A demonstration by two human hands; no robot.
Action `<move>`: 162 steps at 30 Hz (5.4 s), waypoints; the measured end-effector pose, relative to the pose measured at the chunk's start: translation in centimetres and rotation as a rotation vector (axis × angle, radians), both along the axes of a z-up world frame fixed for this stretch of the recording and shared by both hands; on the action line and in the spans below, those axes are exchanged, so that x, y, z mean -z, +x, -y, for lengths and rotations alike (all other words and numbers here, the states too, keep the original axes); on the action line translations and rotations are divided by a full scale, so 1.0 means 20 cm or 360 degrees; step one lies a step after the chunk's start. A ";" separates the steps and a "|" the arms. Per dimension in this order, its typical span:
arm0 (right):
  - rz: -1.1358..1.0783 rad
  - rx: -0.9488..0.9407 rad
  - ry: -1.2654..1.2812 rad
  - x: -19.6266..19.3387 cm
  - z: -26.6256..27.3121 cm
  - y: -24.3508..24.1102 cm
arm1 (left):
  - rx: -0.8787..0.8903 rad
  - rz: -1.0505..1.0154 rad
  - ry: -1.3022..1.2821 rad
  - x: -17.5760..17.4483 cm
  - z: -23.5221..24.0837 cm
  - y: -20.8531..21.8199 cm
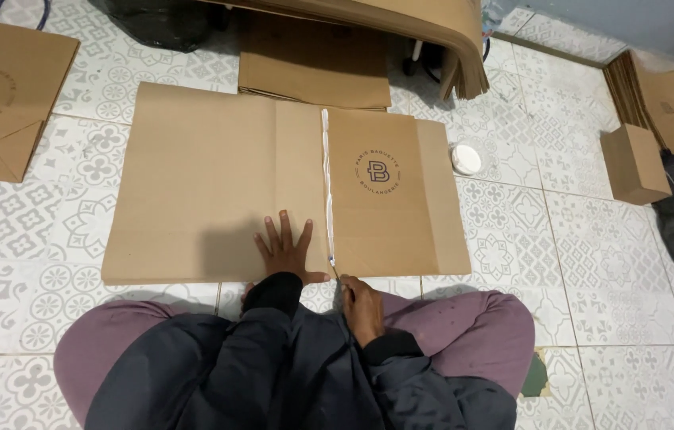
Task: The person sits on the floor and folds a flat brown paper sheet into a bag shape. They use a small brush to apply glue along the central fold, then press the edges together to seal the bag. The person repeats this process with another sheet.
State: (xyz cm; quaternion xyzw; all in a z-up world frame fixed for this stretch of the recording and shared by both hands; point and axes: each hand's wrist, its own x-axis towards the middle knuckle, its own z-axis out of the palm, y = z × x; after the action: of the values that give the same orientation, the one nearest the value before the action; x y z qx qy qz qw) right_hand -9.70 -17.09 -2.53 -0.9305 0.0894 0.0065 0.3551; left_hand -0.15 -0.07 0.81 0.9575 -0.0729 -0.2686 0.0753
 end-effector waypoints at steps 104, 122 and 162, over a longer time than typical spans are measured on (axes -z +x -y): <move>-0.0012 -0.0409 -0.0212 0.04 0.35 0.63 | -0.0006 0.0007 -0.0131 0.09 -0.01 0.01; 0.0452 0.1450 0.0791 0.11 1.45 1.31 | 0.0041 -0.0039 0.0204 0.07 0.03 0.04; 0.0787 -0.0629 -0.0476 0.45 0.55 0.41 | -0.1699 0.0555 -0.1467 0.05 -0.58 0.09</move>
State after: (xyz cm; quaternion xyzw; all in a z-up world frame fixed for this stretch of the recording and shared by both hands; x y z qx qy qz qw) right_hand -1.50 -28.05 -11.45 -0.9450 -0.1811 -0.1636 0.2177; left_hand 1.68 11.50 -0.12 0.7625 0.2877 0.0192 0.5791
